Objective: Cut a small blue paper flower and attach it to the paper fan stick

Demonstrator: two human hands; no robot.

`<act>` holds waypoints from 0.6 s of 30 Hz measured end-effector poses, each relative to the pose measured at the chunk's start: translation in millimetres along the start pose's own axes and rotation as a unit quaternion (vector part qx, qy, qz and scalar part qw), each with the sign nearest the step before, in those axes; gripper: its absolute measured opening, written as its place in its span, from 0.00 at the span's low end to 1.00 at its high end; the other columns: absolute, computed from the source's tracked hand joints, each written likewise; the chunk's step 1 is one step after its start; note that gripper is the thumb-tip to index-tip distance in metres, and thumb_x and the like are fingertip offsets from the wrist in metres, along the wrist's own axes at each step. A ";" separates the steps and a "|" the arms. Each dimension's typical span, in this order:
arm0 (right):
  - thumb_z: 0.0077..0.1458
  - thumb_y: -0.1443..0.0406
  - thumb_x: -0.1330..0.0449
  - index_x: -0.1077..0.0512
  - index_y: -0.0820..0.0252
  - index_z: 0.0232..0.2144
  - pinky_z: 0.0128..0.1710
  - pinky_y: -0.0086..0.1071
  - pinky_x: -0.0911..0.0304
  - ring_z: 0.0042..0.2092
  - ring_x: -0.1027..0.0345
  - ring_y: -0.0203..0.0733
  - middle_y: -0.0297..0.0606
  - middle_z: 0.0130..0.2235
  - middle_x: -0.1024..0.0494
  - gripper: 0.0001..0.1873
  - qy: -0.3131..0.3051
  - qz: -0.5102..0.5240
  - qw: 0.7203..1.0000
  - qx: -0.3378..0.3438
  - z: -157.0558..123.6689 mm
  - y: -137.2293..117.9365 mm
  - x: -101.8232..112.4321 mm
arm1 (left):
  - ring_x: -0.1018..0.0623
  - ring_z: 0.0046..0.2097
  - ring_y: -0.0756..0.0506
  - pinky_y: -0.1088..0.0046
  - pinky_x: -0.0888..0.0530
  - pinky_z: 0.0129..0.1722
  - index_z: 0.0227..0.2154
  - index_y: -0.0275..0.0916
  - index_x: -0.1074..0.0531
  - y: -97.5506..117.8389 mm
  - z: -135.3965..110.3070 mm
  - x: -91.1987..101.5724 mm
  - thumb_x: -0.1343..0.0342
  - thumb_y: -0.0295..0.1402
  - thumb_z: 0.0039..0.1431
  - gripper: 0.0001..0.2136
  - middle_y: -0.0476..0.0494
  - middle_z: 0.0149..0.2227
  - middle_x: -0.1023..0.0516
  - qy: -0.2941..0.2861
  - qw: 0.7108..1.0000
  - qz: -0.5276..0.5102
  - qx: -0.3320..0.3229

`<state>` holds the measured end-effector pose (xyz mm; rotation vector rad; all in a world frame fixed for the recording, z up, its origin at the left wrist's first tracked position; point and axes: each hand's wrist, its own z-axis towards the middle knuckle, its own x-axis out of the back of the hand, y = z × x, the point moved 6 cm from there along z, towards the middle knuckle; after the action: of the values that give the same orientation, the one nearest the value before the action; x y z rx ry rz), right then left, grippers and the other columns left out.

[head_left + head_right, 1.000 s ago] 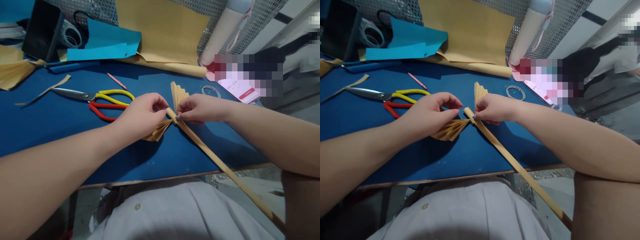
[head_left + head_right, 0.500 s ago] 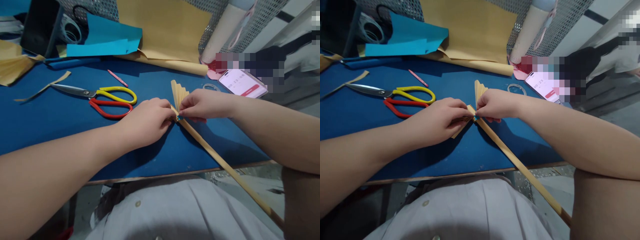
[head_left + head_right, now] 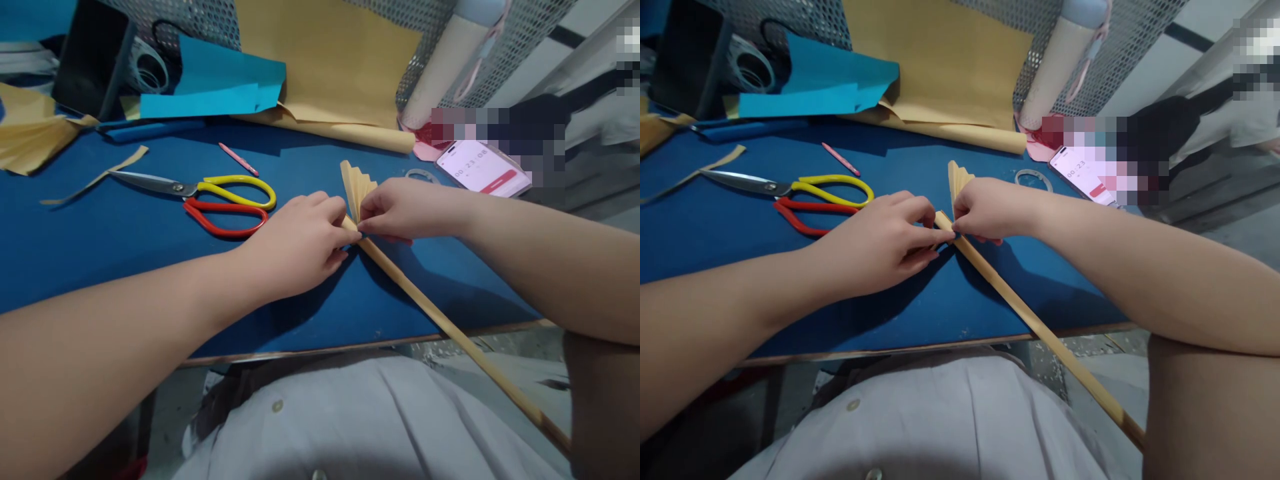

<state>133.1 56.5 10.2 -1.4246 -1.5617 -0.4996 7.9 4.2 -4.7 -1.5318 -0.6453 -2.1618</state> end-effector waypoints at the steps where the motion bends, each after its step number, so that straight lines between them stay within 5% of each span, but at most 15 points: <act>1: 0.55 0.69 0.39 0.31 0.58 0.18 0.21 0.33 0.45 0.16 0.37 0.35 0.32 0.15 0.30 0.14 -0.002 0.000 1.000 -0.001 0.1 0.0 -0.5 | 0.27 0.45 0.37 0.58 0.31 0.42 0.50 0.44 0.20 1.1 -0.6 -0.6 0.50 0.35 0.66 0.16 0.39 0.42 0.26 -0.006 1.000 0.010 -0.002; 11: 0.59 0.63 0.40 0.31 0.58 0.21 0.21 0.32 0.40 0.16 0.37 0.34 0.32 0.19 0.28 0.14 0.027 0.051 0.998 -0.013 -2.0 20.7 6.0 | 0.28 0.47 0.35 0.55 0.29 0.45 0.51 0.44 0.22 4.9 -1.3 -0.2 0.50 0.34 0.66 0.16 0.38 0.44 0.27 -0.030 0.999 0.033 0.006; 18: 0.59 0.64 0.38 0.34 0.58 0.28 0.12 0.24 0.47 0.16 0.43 0.29 0.25 0.17 0.34 0.10 0.079 0.251 0.965 0.007 -6.0 35.5 -21.4 | 0.28 0.46 0.36 0.56 0.29 0.44 0.50 0.44 0.22 5.1 -0.3 -0.2 0.49 0.33 0.65 0.15 0.39 0.42 0.27 -0.028 0.999 0.035 0.005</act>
<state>165.9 48.6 -14.6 -1.6543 -1.0233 -0.2855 10.6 -0.1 -4.3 -1.5913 -0.6113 -2.0682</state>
